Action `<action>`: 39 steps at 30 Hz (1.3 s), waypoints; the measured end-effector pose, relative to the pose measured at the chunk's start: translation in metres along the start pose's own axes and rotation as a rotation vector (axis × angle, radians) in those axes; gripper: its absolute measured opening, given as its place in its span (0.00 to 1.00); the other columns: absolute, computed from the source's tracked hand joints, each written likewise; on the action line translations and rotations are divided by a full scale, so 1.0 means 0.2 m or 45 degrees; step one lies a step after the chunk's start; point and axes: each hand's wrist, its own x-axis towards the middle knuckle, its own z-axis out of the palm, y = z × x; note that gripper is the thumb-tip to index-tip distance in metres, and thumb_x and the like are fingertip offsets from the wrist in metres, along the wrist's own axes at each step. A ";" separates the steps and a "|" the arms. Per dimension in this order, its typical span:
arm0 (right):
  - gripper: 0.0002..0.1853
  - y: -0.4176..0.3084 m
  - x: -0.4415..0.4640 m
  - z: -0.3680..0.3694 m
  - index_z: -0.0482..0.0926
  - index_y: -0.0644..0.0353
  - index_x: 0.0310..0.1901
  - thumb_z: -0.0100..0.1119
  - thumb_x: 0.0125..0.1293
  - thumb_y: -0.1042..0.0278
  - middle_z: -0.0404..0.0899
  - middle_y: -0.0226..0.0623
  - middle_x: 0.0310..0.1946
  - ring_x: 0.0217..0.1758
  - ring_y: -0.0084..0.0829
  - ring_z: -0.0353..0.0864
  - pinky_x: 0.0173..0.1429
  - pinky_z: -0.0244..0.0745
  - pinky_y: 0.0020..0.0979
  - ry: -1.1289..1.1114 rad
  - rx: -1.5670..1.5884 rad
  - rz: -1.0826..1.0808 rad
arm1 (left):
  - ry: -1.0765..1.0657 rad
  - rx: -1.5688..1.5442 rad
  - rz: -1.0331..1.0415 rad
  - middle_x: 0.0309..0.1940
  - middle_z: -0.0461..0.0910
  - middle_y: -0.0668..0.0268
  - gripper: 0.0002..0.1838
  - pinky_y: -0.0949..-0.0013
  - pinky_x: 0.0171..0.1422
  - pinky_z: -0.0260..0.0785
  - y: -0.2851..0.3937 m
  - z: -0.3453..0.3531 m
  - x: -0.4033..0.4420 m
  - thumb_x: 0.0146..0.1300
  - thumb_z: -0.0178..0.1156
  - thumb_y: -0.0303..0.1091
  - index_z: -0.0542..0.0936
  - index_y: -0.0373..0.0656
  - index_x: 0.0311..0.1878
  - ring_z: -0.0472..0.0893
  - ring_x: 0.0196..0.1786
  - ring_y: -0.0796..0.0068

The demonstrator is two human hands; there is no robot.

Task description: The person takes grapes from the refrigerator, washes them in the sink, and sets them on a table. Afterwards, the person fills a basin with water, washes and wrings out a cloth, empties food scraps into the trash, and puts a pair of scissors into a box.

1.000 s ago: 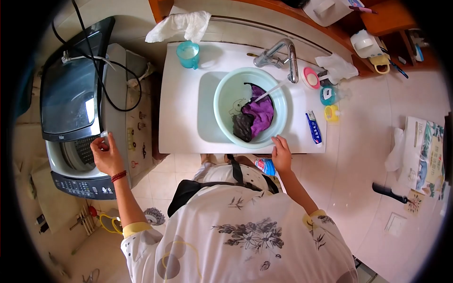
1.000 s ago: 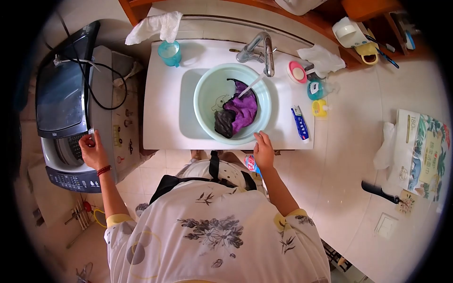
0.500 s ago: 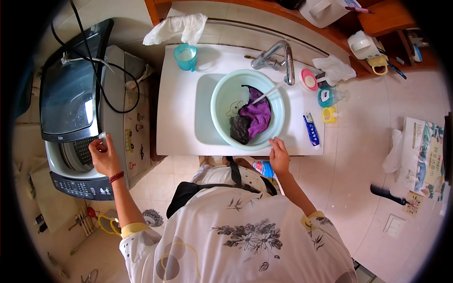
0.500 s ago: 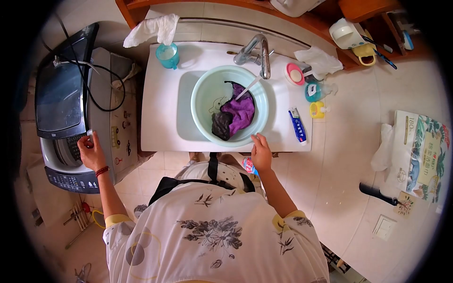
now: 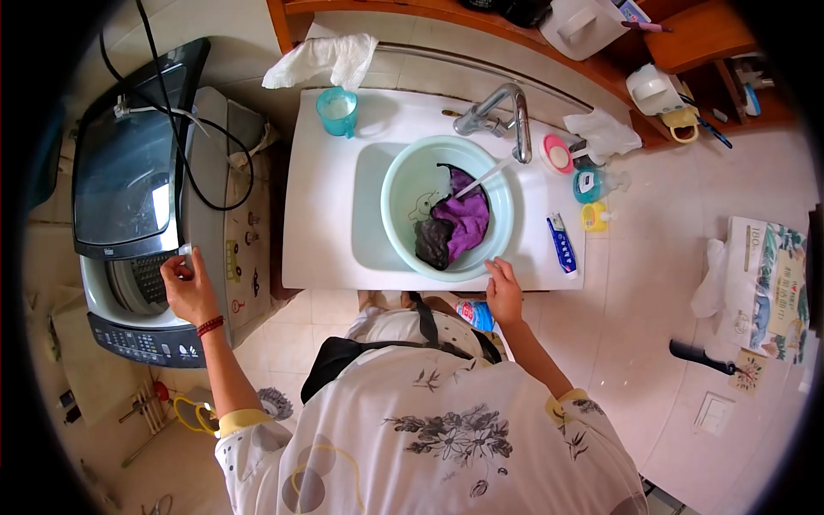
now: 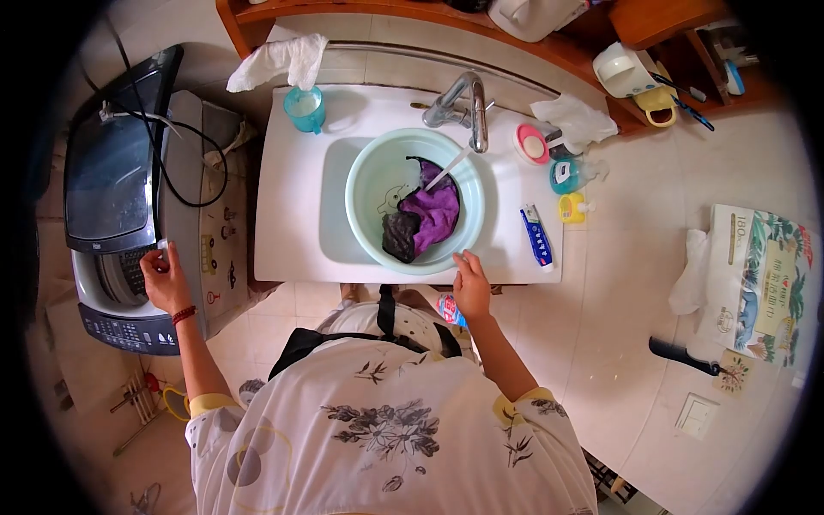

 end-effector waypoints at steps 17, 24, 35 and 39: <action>0.20 -0.02 0.00 -0.01 0.77 0.59 0.53 0.51 0.59 0.83 0.72 0.45 0.56 0.53 0.47 0.78 0.53 0.75 0.37 -0.014 -0.020 0.001 | 0.001 -0.040 0.002 0.20 0.72 0.75 0.19 0.73 0.27 0.64 0.01 -0.01 0.00 0.57 0.68 0.53 0.78 0.47 0.37 0.70 0.23 0.80; 0.21 -0.01 -0.01 -0.01 0.77 0.59 0.55 0.51 0.59 0.83 0.72 0.46 0.57 0.55 0.47 0.76 0.56 0.74 0.37 -0.023 -0.020 0.013 | 0.008 -0.020 0.001 0.21 0.73 0.75 0.19 0.72 0.27 0.65 0.00 -0.01 0.00 0.57 0.68 0.53 0.78 0.47 0.37 0.71 0.23 0.79; 0.22 -0.02 -0.02 -0.01 0.77 0.57 0.55 0.51 0.59 0.83 0.72 0.44 0.57 0.55 0.47 0.77 0.55 0.74 0.37 0.009 -0.035 0.001 | -0.015 -0.023 -0.031 0.21 0.73 0.75 0.19 0.73 0.28 0.66 -0.01 -0.01 0.00 0.57 0.68 0.54 0.79 0.48 0.37 0.71 0.24 0.79; 0.22 -0.02 -0.02 0.00 0.77 0.57 0.55 0.51 0.59 0.83 0.72 0.44 0.58 0.55 0.47 0.77 0.55 0.74 0.37 0.016 -0.048 0.000 | -0.008 -0.030 -0.023 0.21 0.73 0.75 0.19 0.73 0.28 0.66 -0.01 0.00 0.00 0.57 0.68 0.54 0.79 0.48 0.37 0.71 0.24 0.79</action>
